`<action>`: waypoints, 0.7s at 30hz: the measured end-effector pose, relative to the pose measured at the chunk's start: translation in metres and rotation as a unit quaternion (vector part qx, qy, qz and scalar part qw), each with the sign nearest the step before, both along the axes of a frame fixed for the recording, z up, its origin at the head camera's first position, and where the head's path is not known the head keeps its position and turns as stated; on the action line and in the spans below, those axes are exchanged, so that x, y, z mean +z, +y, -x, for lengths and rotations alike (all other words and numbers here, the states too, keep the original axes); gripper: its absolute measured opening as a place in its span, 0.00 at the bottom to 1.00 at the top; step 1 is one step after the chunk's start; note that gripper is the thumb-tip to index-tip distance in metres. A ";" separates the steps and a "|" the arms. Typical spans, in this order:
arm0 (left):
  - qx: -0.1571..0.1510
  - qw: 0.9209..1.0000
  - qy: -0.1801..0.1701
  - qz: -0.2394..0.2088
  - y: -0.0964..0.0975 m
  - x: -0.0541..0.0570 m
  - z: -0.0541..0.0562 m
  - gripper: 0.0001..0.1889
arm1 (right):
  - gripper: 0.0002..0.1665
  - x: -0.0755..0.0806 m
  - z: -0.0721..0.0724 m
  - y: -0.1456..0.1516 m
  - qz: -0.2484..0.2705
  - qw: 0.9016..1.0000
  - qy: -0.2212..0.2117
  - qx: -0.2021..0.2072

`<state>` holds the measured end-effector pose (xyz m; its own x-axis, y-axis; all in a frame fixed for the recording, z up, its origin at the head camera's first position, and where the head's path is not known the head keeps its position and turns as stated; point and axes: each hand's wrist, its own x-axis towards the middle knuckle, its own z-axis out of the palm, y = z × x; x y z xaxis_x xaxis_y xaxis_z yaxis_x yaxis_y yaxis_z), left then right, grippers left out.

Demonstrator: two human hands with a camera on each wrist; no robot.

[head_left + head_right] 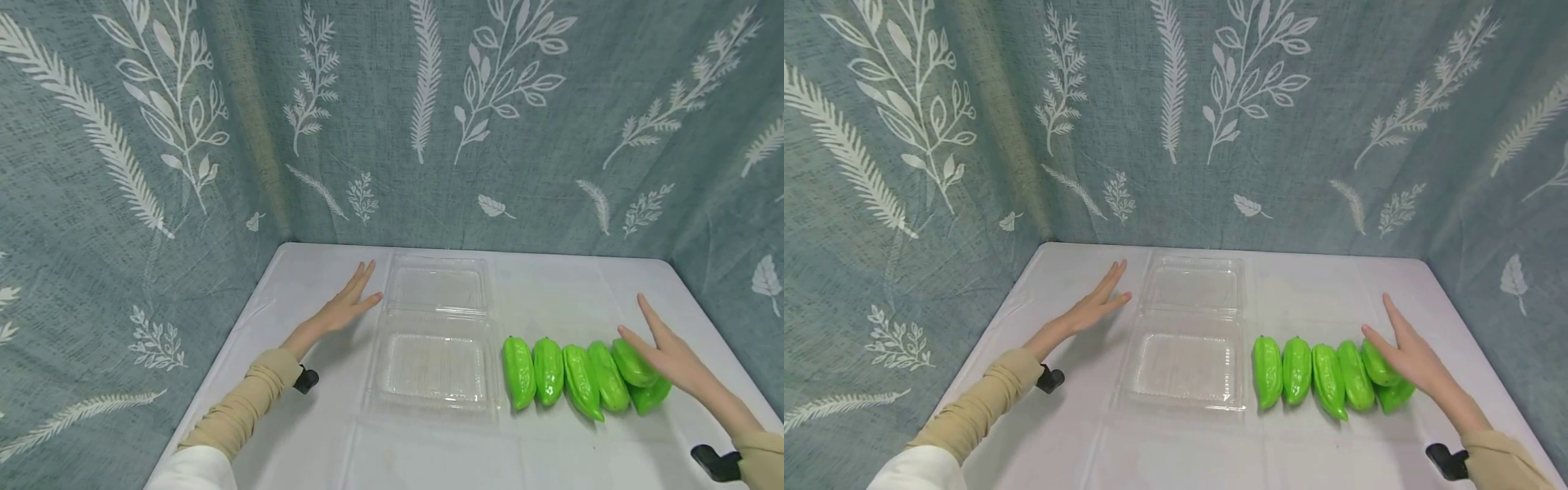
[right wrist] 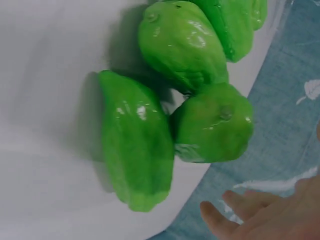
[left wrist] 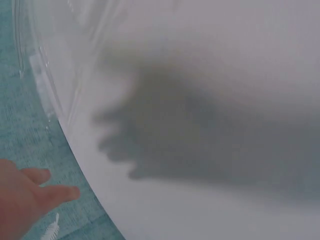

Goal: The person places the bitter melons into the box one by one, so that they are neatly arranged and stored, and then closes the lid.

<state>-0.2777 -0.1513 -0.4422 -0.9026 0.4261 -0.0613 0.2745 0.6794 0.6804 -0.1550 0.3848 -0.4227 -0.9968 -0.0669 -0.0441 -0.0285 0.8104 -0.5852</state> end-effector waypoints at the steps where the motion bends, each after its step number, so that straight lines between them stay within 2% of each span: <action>1: -0.005 1.000 -0.004 -0.009 0.001 -0.001 -0.001 0.38 | 0.47 -0.002 -0.002 0.002 -0.004 1.000 0.005 -0.010; 5: -0.022 0.999 -0.012 -0.039 0.004 -0.006 -0.005 0.38 | 0.46 -0.007 -0.010 0.010 -0.022 0.998 0.029 -0.049; 9: -0.037 0.997 -0.003 -0.069 0.005 -0.012 -0.007 0.37 | 0.46 -0.011 -0.018 0.021 -0.017 0.996 0.034 -0.084; 10: -0.042 0.996 -0.008 -0.074 0.006 -0.008 -0.011 0.37 | 0.46 -0.013 -0.019 0.023 -0.015 0.995 0.033 -0.093; 16: -0.060 0.992 -0.016 -0.106 0.009 -0.014 -0.016 0.36 | 0.47 -0.016 -0.025 0.030 -0.015 0.986 -0.005 -0.166; 17: -0.061 0.992 -0.013 -0.110 0.009 -0.020 -0.015 0.36 | 0.47 -0.016 -0.026 0.031 -0.013 0.985 -0.016 -0.174; 21: -0.066 0.991 -0.021 -0.113 0.009 -0.024 -0.016 0.35 | 0.47 -0.020 -0.030 0.035 0.013 0.981 -0.057 -0.185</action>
<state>-0.2613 -0.1419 -0.4660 -0.8370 0.5471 0.0123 0.3182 0.4684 0.8242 -0.1250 0.4194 -0.4430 -0.9414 0.2967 -0.1603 0.3325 0.7379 -0.5873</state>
